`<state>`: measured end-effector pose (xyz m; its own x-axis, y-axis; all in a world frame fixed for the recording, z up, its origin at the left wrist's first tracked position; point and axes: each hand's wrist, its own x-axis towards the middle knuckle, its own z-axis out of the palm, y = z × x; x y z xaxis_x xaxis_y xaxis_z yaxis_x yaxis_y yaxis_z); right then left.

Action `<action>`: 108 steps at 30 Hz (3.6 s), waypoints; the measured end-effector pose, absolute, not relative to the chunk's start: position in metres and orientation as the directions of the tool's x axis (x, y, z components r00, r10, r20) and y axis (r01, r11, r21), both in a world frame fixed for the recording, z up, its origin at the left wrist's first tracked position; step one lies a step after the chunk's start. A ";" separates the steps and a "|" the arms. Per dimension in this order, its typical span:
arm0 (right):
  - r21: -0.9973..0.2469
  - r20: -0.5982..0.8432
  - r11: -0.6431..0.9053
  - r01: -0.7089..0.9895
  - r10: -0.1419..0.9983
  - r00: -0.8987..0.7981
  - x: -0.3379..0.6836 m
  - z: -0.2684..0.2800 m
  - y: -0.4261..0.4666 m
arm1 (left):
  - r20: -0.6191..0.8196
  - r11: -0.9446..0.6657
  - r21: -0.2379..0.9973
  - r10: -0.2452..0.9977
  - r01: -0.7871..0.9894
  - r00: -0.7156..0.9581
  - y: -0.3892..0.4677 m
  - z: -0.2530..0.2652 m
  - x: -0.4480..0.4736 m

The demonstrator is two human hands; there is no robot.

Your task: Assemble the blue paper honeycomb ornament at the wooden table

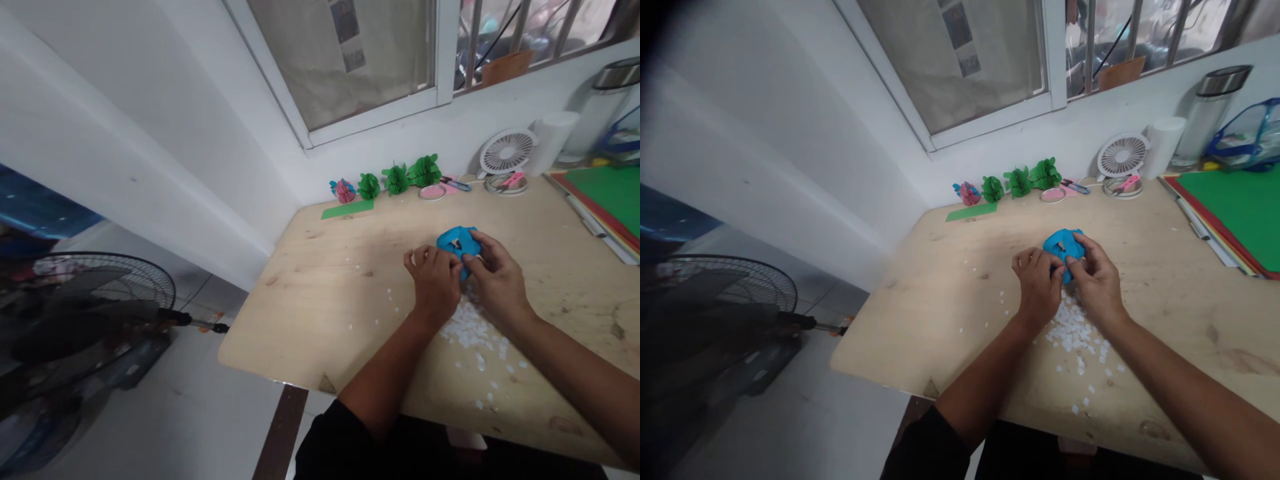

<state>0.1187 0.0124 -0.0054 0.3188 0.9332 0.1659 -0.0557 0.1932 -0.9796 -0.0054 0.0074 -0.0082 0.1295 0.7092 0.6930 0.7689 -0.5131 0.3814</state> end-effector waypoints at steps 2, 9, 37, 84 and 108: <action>-0.984 0.142 0.171 -0.057 0.931 0.338 0.121 -0.005 0.014 | 0.693 -0.534 0.378 0.705 0.757 0.151 0.007 -0.007 -0.006; -0.979 0.063 0.133 -0.153 0.917 0.394 0.128 -0.004 0.022 | 0.697 -0.622 0.390 0.681 0.679 0.224 0.000 0.002 -0.009; -0.980 0.085 0.151 -0.132 0.908 0.411 0.126 0.002 0.019 | 0.678 -0.587 0.497 0.723 0.639 0.136 0.004 0.000 -0.011; -0.936 0.029 0.119 -0.331 0.964 0.265 0.126 -0.006 0.020 | 0.430 -0.395 0.857 0.902 0.331 -0.037 0.008 0.004 -0.014; -0.949 0.008 0.096 -0.299 0.959 0.284 0.125 -0.002 0.017 | 0.472 -0.440 0.870 0.874 0.222 -0.118 0.011 -0.007 -0.013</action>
<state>0.1246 0.0166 -0.0019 0.2841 0.9588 0.0076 -0.2990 0.0962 -0.9494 -0.0128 0.0114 -0.0066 -0.1184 0.8737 0.4718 0.2224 -0.4398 0.8701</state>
